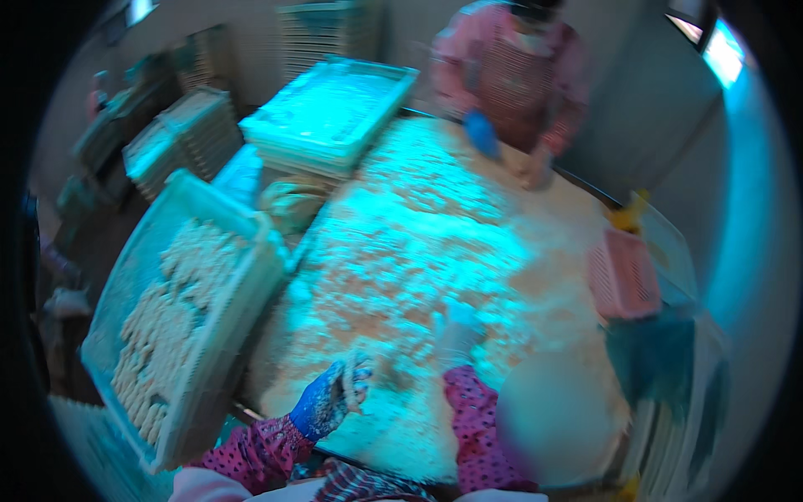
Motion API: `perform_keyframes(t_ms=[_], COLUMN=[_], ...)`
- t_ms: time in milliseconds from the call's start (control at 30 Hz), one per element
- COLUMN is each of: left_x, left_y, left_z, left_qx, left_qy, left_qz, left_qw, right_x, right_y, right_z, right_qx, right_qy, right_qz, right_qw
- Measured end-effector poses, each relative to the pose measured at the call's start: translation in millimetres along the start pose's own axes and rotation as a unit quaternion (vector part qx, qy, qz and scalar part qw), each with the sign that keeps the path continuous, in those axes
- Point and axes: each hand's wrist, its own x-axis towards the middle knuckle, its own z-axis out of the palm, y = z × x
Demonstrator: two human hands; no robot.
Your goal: The person repeatedly takes small portions of dough from a large pile, rolls them into elongated shapes, and places them into a tray. Another person works alongside at the same table, performing similar actions.
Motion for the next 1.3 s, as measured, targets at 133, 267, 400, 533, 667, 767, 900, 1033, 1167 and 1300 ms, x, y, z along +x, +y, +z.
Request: perform_keyframes(t_ms=[133,267,400,533,667,767,900,1033,1167,1300], left_x=[-11.0,-8.2,12.5,20.7,51.8,13.2,-3.2,24.4,65.9,44.9], left_y=[114.7,263.1,366.3,483.2,401.1,297.5,171.8,79.9,-11.5,-93.1], left_z=[16.1,-35.1,-98.2,-297.9,-206.5,-91.7,-1.7,-33.4,-89.2,-53.1], left_qx=[-0.063,0.086,0.278,0.73,0.51,0.553,0.741,0.777,0.766,0.749], left_qy=[-0.173,0.053,0.362,0.378,0.155,0.023,-0.15,-0.167,-0.199,-0.364], left_qz=[0.136,0.396,0.38,0.369,0.499,0.452,0.339,0.182,0.226,0.32], left_qw=[0.974,0.913,0.804,0.434,0.684,0.7,0.561,0.579,0.568,0.453], right_x=[9.6,9.8,13.6,19.3,-11.9,-87.9,-164.7,-187.1,-206.2,-185.3], right_y=[-6.6,1.0,25.2,27.5,12.8,7.7,44.2,-19.0,8.0,76.7], right_z=[0.8,23.7,10.0,-25.9,-74.9,-87.4,-98.5,-101.8,-83.0,-78.0], right_qx=[-0.019,0.071,0.318,0.405,0.353,0.208,0.377,0.247,0.078,0.199], right_qy=[0.033,0.024,0.022,0.035,-0.06,-0.162,-0.194,-0.212,-0.162,0.032], right_qz=[0.038,0.1,0.19,0.15,0.081,-0.166,0.244,0.061,-0.14,0.246], right_qw=[0.999,0.992,0.928,0.901,0.93,0.95,0.872,0.943,0.974,0.948])
